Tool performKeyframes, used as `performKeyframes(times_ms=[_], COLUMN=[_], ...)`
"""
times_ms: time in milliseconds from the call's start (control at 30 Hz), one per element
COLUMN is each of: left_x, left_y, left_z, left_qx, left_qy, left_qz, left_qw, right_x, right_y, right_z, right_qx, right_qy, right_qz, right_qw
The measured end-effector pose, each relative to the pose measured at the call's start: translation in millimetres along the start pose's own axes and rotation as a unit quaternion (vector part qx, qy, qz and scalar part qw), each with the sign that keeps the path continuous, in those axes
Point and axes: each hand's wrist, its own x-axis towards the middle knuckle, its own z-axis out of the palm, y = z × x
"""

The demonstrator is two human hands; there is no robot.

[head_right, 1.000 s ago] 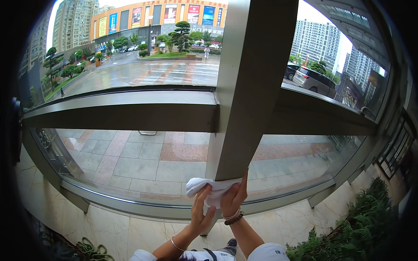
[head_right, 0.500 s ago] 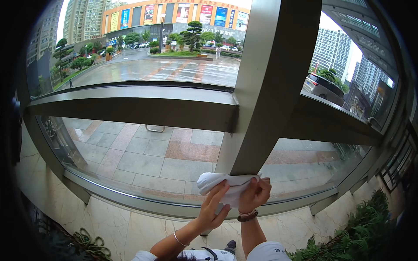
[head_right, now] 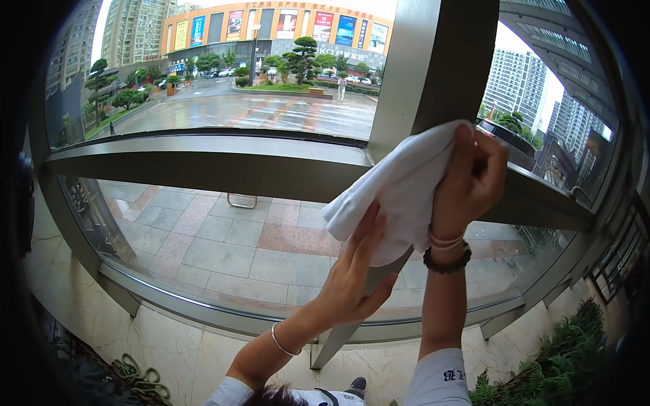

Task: Cleaning and wiping glass window frames and glass panes with a white cloth.

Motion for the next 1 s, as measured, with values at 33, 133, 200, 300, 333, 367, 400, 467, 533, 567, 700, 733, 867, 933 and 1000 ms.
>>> performKeyframes(times_ms=[33,133,200,300,333,367,400,467,533,567,700,733,867,933,1000], left_x=[3.4,6.6,4.9,-3.1,-5.5,-9.4,-13.7,-21.5,-29.3,-31.4,-23.3,-17.9,0.1,9.2,19.4], left_y=[3.0,7.0,7.6,5.3,5.3,3.9,2.5,0.7,-1.5,-1.8,4.5,11.0,12.0,7.2,5.4], left_z=[-1.6,-1.3,1.6,2.1,3.2,1.9,0.7,0.3,6.3,9.0,14.2,13.7,8.1,9.1,6.0], left_qx=[-0.006,-0.014,-0.021,-0.005,-0.012,-0.014,-0.011,-0.009,0.026,0.061,0.120,0.108,0.034,0.014,-0.008], left_qy=[0.004,0.014,0.019,0.020,0.014,0.008,0.008,0.000,0.006,0.012,0.025,0.023,0.009,0.045,0.078], left_qz=[0.006,0.008,0.004,-0.002,-0.008,-0.017,-0.017,-0.034,-0.043,-0.052,-0.014,-0.023,-0.038,-0.001,0.038], left_qw=[1.000,1.000,1.000,1.000,1.000,1.000,1.000,0.999,0.999,0.997,0.992,0.994,0.999,0.999,0.996], right_x=[4.5,4.8,-1.4,-17.8,-22.3,-31.8,-43.1,-61.5,-75.1,-77.7,-74.9,-72.3,-64.2,-54.5,-45.7], right_y=[-1.4,-0.3,4.7,10.1,10.8,10.8,9.0,5.4,3.9,4.1,1.9,1.6,2.4,-0.2,1.0], right_z=[2.1,2.7,0.1,-4.3,-9.8,-12.3,-14.9,-20.2,-25.7,-27.4,-31.9,-30.8,-24.5,-22.9,-20.2], right_qx=[-0.003,0.037,0.050,0.068,0.065,0.067,0.071,0.075,0.054,0.054,0.039,0.039,0.060,0.031,0.032], right_qy=[-0.015,-0.022,-0.011,-0.008,-0.018,-0.017,-0.037,-0.055,-0.082,-0.082,-0.117,-0.118,-0.087,-0.081,-0.079], right_qz=[-0.013,0.018,0.031,0.065,0.081,0.082,0.095,0.106,0.112,0.113,0.127,0.131,0.142,0.122,0.114], right_qw=[1.000,0.999,0.998,0.995,0.994,0.994,0.992,0.990,0.989,0.989,0.984,0.984,0.984,0.989,0.990])
